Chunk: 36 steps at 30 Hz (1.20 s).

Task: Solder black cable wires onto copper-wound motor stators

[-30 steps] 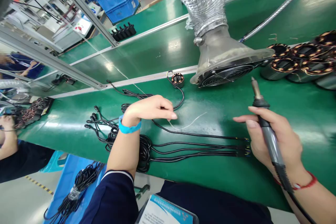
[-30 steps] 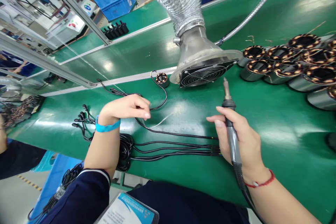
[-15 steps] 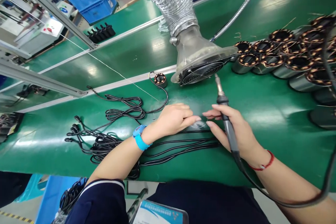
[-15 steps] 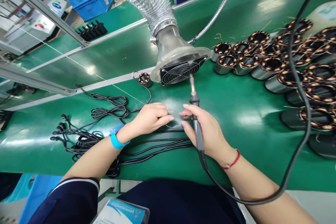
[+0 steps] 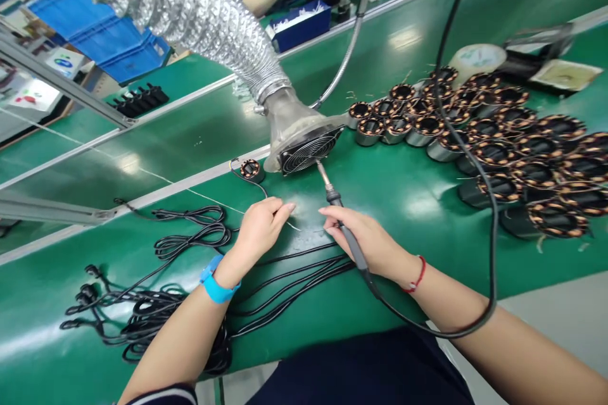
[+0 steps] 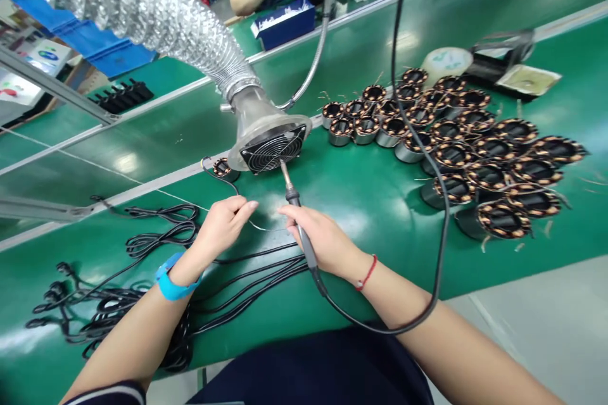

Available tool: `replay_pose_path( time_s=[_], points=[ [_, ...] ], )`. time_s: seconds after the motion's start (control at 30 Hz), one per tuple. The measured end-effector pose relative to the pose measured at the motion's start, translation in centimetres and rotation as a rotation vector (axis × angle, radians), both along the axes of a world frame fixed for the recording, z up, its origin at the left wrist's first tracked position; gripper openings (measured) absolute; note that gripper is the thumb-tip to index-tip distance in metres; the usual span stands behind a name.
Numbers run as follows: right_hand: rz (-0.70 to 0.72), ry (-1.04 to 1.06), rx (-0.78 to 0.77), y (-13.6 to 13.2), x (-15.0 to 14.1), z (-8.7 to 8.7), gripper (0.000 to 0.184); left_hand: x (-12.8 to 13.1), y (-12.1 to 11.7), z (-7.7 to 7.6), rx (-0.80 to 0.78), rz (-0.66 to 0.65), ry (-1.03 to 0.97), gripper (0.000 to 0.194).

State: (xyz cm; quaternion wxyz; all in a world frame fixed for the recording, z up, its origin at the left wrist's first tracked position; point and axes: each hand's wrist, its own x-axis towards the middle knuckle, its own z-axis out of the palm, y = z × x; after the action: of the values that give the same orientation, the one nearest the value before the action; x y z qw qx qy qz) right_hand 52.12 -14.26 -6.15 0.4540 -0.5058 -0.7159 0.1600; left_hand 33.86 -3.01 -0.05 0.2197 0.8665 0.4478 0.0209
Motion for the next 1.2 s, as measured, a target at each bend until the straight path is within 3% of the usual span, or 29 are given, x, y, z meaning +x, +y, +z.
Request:
replay_pose_path(
  time_s=[0.13,0.23,0.3,0.43,0.57,0.7,0.8,0.93,1.03,1.2],
  points=[
    [-0.001,-0.033,-0.069,0.0,0.3,-0.5,0.035,0.3,-1.1,0.6,0.056,-0.230,0.169,0.034],
    [0.012,-0.088,-0.131,0.1,0.3,-0.6,0.037,0.7,-2.0,0.4,-0.115,-0.452,0.114,0.031],
    [0.019,-0.144,-0.163,0.2,0.2,-0.3,0.035,0.9,-2.1,-0.1,-0.211,-0.501,0.106,0.031],
    [-0.023,-0.287,-0.181,-0.6,0.4,1.8,0.030,0.6,-1.1,-0.6,-0.228,-0.461,0.160,0.032],
    [-0.179,-0.396,-0.138,-4.1,2.2,5.9,0.034,0.0,-0.1,-0.4,-0.202,-0.340,0.154,0.033],
    [-0.396,-0.649,0.125,-9.1,6.9,9.0,0.022,0.1,-0.4,-0.5,-0.306,-0.273,0.092,0.025],
    [-0.521,-0.734,0.048,-11.6,11.7,7.8,0.024,0.6,-1.4,-1.0,-0.311,-0.328,0.084,0.021],
    [-0.538,-0.718,-0.037,-12.2,16.0,4.0,0.027,1.3,-2.6,-1.2,-0.210,-0.404,0.023,0.020],
    [-0.524,-0.713,-0.047,-11.3,16.3,2.6,0.027,1.5,-3.0,-1.2,-0.251,-0.366,-0.019,0.019],
    [-0.511,-0.780,-0.002,-9.4,15.7,3.1,0.028,1.2,-2.7,-1.7,-0.464,-0.152,-0.177,0.012]
  ],
)
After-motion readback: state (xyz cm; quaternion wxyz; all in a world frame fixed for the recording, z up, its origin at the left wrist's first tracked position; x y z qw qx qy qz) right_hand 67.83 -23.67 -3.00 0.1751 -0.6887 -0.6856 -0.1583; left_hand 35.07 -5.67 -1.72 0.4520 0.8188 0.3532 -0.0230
